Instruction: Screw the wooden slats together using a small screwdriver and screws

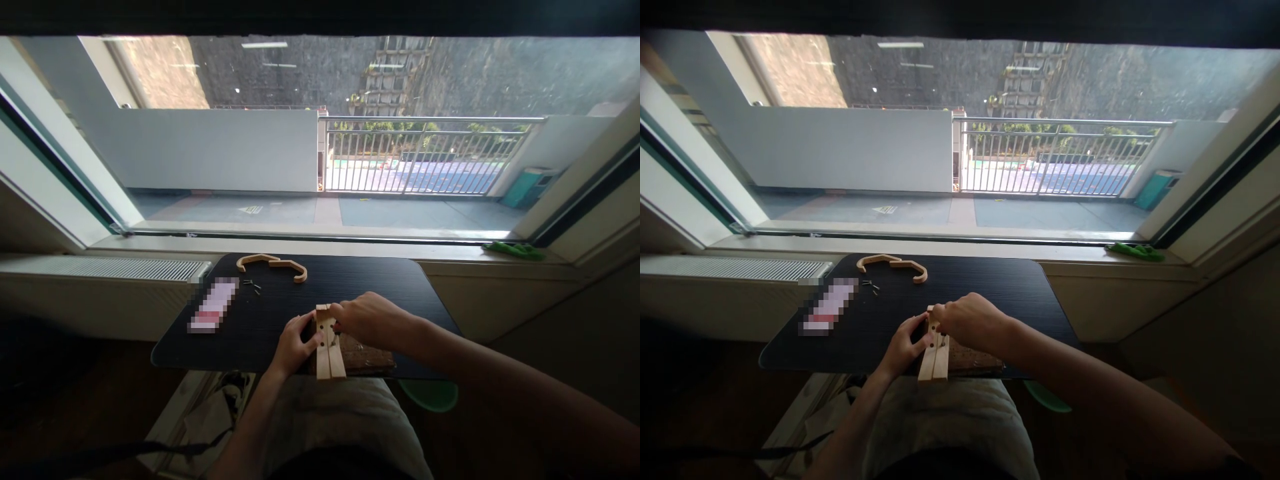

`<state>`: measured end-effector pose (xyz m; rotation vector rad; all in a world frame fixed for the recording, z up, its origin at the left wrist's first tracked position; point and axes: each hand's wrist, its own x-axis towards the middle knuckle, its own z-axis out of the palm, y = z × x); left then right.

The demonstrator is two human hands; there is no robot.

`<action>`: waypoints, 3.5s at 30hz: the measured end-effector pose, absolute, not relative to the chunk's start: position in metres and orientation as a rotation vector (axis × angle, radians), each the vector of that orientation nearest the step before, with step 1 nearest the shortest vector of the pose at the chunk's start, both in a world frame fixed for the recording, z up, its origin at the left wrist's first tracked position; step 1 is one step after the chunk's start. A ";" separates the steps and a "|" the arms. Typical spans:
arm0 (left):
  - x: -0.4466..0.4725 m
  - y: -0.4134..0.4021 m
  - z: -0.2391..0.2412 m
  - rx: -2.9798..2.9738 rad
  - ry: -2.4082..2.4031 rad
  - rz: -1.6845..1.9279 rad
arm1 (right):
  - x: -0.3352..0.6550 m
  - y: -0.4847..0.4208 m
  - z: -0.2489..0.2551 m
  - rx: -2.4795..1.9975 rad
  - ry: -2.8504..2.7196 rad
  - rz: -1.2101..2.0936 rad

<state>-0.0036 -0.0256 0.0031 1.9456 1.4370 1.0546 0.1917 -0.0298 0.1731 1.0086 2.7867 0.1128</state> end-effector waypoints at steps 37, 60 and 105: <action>-0.005 -0.025 0.004 1.958 1.424 1.039 | 0.171 -0.037 0.178 1.076 2.707 0.109; -0.004 -0.025 0.002 1.953 1.427 1.037 | 0.169 -0.038 0.177 1.105 2.689 0.119; -0.004 -0.024 0.001 1.977 1.412 1.028 | 0.190 -0.029 0.149 1.077 3.111 -0.853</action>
